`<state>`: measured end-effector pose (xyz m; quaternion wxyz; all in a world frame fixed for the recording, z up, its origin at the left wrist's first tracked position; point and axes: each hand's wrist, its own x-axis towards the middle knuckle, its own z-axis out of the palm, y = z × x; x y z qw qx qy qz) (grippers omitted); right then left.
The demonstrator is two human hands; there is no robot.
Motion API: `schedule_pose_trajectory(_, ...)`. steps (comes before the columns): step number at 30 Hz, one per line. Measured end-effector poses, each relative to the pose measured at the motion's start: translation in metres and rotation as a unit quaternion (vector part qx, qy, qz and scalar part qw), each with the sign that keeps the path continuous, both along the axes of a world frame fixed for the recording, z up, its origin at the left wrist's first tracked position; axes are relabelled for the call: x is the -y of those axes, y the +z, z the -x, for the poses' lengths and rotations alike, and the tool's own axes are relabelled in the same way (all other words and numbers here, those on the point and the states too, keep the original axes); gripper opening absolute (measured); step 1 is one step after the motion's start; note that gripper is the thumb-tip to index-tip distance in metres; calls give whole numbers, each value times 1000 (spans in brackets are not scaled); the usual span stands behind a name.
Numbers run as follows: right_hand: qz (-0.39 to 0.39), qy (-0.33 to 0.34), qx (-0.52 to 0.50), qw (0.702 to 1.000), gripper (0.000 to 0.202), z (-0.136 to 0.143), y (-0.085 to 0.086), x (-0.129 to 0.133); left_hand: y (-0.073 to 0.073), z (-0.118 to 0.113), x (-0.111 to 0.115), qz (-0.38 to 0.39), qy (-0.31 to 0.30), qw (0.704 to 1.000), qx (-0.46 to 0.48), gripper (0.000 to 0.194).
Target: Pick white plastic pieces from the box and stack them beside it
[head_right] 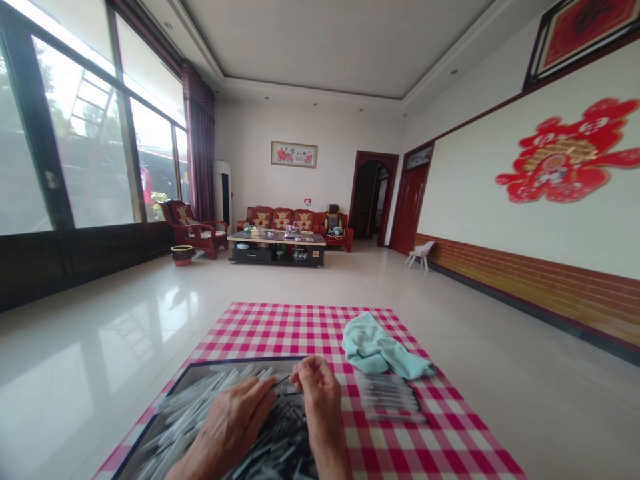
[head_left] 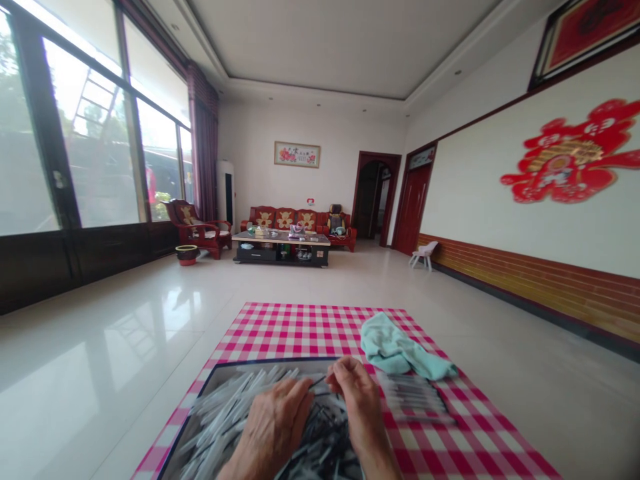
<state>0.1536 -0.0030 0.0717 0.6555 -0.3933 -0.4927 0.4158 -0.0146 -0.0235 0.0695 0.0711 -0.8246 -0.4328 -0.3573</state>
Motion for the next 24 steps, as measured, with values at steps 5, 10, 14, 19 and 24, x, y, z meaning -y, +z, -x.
schedule_pose_trajectory(5, 19, 65, 119, 991, 32, -6, -12, 12, -12, 11, 7, -19, 13, 999, -23, 24)
schedule_pose_trajectory(10, 18, 89, 184, 979, 33, -1, -17, 17, -14, 7, 6, -17, 14, 999, -36, 23)
schedule_pose_trajectory(14, 13, 87, 219, 972, 33, 6, -15, 19, -19, 5, 6, -16, 7, 999, -37, 22)
schedule_pose_trajectory(19, -3, 63, 271, 960, 34, 10, -15, 21, -21, 5, 5, -12, 0, 999, -42, 23)
schedule_pose_trajectory(24, -11, 116, 299, 947, 33, 3, -5, 25, -19, 7, 5, -17, 0, 999, -31, 23)
